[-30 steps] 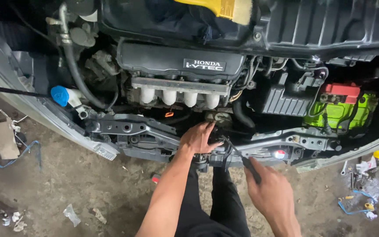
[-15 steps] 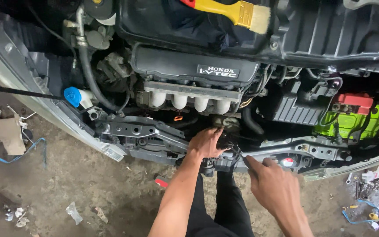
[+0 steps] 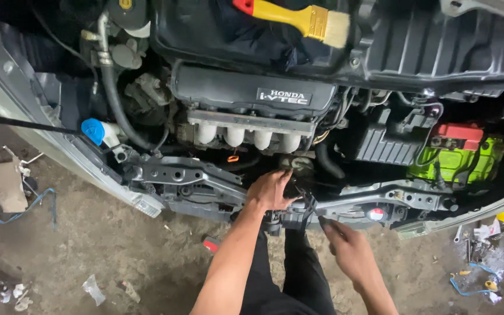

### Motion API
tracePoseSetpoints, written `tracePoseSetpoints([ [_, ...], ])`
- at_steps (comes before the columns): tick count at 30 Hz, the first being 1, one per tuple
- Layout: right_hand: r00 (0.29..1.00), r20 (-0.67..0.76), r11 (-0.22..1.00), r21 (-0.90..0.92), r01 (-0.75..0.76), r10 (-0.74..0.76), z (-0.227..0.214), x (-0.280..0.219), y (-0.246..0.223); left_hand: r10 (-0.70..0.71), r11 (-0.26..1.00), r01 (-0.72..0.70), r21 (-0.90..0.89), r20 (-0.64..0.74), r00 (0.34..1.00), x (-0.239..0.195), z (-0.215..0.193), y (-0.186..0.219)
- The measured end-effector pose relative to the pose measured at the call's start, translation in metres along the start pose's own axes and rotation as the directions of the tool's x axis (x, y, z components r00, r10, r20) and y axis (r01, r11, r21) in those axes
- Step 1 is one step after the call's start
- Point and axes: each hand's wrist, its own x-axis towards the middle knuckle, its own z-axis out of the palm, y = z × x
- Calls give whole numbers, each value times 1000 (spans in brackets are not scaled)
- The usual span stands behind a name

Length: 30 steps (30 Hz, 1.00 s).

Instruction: The person uses a wrench to loosen and tighten bolts on the engine block and surrounding components. They manipulate hoses and connectors near the battery and engine cover, occasionally repositioning their hands to reach different areas within the engine bay.

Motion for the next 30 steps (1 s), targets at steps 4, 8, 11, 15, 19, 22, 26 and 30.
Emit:
tracePoseSetpoints([
  [4, 981, -42, 768, -629, 122, -191, -2, 25, 39, 40, 997, -43, -65, -47, 998, -1, 19, -15],
  [8, 904, 20, 532, -803, 269, -427, 5, 23, 32, -33, 996, 42, -82, 109, 993, -11, 55, -57],
  [11, 887, 45, 517, -798, 309, -460, 6, 20, 20, 37, 998, -38, 56, 7, 999, -19, 6, -48],
  [15, 973, 33, 812, -545, 209, -229, 4, 19, 11, 127, 991, -118, 64, -163, 978, -20, -17, -26],
  [19, 993, -19, 891, -444, 99, -119, 3, 5, -1, 81, 996, -77, 51, -76, 994, -23, -26, -24],
  [22, 995, -34, 923, -378, 76, -96, 5, 8, 2, 109, 994, -106, 37, -99, 989, -21, -28, -23],
  [26, 929, 17, 605, -755, 254, -369, 17, 17, 15, 76, 996, -73, 52, -57, 995, -21, -28, -24],
  [30, 954, 12, 807, -530, 259, -298, 18, 16, 10, 83, 997, -82, 13, -109, 991, -21, -3, -37],
])
